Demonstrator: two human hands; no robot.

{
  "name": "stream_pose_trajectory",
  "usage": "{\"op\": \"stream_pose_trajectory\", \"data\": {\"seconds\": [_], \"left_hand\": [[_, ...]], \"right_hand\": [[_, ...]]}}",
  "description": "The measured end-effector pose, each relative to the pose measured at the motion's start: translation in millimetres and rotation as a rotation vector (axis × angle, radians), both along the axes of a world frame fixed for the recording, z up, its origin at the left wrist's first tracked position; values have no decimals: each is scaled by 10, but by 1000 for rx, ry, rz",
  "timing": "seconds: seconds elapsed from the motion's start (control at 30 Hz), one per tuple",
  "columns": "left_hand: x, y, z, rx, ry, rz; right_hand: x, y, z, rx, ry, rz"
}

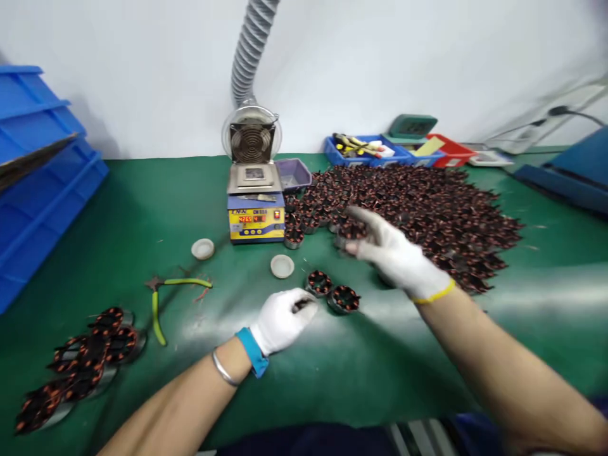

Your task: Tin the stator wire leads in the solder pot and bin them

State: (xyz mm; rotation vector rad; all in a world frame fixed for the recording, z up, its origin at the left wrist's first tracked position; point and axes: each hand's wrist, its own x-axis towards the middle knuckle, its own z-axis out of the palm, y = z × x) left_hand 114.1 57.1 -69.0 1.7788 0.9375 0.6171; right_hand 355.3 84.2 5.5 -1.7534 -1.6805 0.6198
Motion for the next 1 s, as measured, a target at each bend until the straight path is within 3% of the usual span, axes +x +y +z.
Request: {"op": "stream_pose_trajectory", "data": {"seconds": [0.13, 0.23, 0.37, 0.47, 0.53, 0.63, 0.73, 0.83, 0.93, 1.0], "left_hand": [[0, -9, 21, 19, 21, 0], [-6, -15, 36, 52, 52, 10], [-11, -20, 50, 63, 63, 13], [-10, -26, 58, 48, 64, 11], [-8, -31, 59, 31, 73, 17], [-2, -34, 55, 3, 69, 38], [1, -40, 70, -90, 0, 76], [-22, -68, 142, -312, -170, 147], [-75, -142, 264, -522, -385, 55], [-105, -211, 341, -626, -444, -17]], "right_hand": [[19, -490, -446, -99, 170, -149], [-13, -654, -561, -75, 145, -127], [31, -681, -421, -7, 95, 15], [84, -453, -263, 106, -289, -60], [91, -218, -196, 74, -583, -52], [66, 57, -155, 0, -752, 6], [22, 67, -131, -2, -597, -13], [-91, -162, -75, -9, -254, 39], [-308, -468, -6, -49, 25, 307], [-478, -634, 7, 14, 48, 484]]}}
